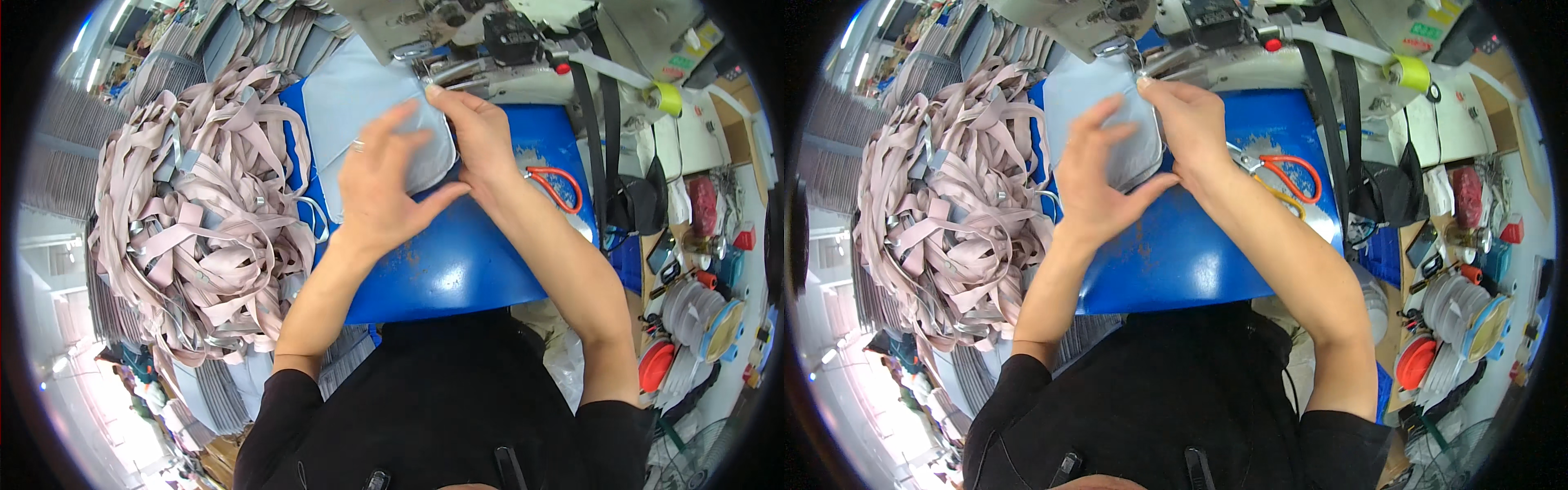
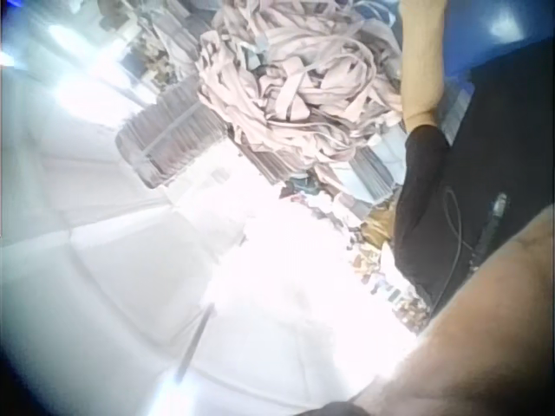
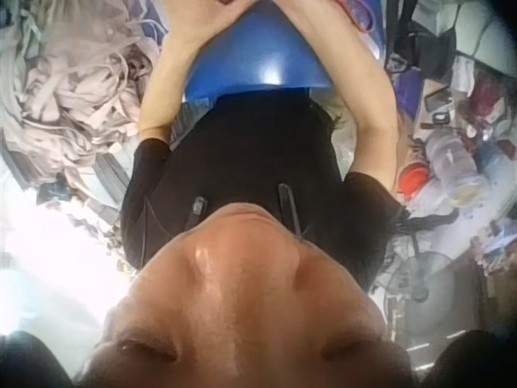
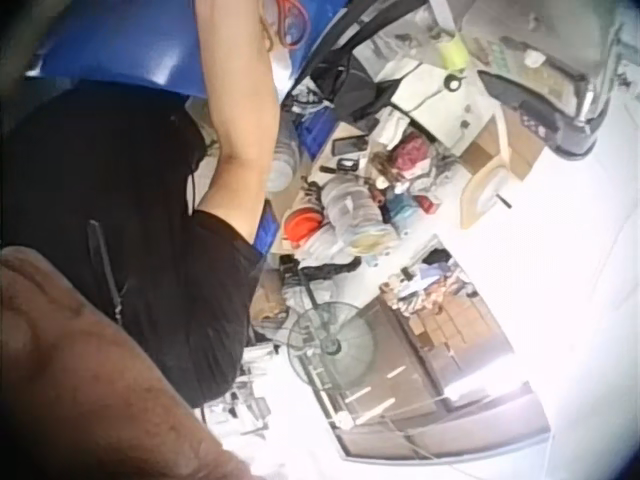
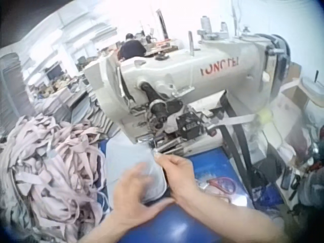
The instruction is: The person sews light blue fabric masks using a sewing machine. They repeatedly pick up a mask, align the edges, feed it through the machine, and then use scissors to trim the excess thread. The finished masks are stacked on the table.
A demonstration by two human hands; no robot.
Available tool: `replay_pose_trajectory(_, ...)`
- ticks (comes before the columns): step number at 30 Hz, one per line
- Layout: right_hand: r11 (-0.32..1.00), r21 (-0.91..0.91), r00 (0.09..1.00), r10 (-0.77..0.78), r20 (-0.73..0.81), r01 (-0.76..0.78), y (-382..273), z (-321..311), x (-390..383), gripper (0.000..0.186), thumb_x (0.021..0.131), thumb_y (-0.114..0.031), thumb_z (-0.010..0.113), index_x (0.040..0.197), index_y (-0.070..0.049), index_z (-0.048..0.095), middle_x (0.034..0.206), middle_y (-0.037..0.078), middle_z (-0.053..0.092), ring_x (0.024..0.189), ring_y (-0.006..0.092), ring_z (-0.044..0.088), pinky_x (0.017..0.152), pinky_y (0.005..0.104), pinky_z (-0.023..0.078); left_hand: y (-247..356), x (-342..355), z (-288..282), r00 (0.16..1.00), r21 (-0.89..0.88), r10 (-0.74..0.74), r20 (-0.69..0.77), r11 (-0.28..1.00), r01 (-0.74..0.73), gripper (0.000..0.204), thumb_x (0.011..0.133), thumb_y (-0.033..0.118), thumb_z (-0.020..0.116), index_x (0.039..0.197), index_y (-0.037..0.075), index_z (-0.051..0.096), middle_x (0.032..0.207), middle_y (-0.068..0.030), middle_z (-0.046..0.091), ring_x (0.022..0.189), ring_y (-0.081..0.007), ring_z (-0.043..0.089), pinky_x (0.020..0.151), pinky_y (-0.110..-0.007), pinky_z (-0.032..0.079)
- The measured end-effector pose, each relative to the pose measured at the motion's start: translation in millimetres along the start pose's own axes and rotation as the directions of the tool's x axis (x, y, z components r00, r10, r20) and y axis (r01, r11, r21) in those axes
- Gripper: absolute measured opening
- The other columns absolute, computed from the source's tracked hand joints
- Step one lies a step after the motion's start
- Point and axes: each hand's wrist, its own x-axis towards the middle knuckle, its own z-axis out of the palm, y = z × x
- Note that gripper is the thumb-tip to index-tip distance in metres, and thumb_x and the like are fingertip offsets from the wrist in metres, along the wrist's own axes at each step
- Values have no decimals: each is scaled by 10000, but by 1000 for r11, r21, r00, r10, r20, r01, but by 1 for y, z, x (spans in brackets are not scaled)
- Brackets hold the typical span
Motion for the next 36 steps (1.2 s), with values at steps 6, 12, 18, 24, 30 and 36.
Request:
replay_pose_trajectory(6,802,-489,936,-337,105,343,13,-19,-40,299,881,-245,780,1019,-3,672,809,33,629,725,119,567,648,298,480,-11,-1,-7,984,-45,174,34,984,-172,311,721,19,837,985,42,674,1139,-134,754,951,-316,733,791,-364,584)
replay_pose_trajectory(12,754,-539,911,-408,64,375,24,-11,-40,317,827,-246,812,979,-3,678,797,61,647,707,144,611,659,313,522,-8,0,-9,993,-46,121,4,992,-121,194,797,-61,765,953,10,673,1081,-155,774,981,-264,746,870,-345,569)
replay_pose_trajectory(18,957,-248,989,-138,54,147,18,-31,-39,212,929,-168,760,1038,14,754,885,73,742,742,113,675,626,244,537,-11,5,-2,923,36,356,145,931,-364,198,743,-56,783,881,38,676,1024,-86,785,942,-259,744,781,-349,569)
replay_pose_trajectory(24,996,-56,998,-65,27,66,18,-23,-49,234,951,-159,740,1071,41,738,946,93,759,807,152,726,657,275,574,-6,15,-1,901,51,392,186,912,-407,161,750,2,758,875,65,678,987,-31,772,881,-215,725,694,-344,512)
replay_pose_trajectory(30,998,-9,997,-69,28,69,16,-9,-21,239,947,-152,745,1096,35,732,948,87,757,866,159,734,683,286,580,-27,38,3,905,99,355,232,917,-385,126,786,43,721,902,75,687,938,-23,752,842,-205,710,641,-347,471)
replay_pose_trajectory(36,999,-21,990,-37,-138,35,17,5,-1,169,905,-118,759,1011,14,767,932,64,749,800,119,669,680,284,525,-21,36,6,952,83,223,211,966,-245,124,855,13,739,965,47,694,1061,-91,777,965,-257,730,807,-385,543)
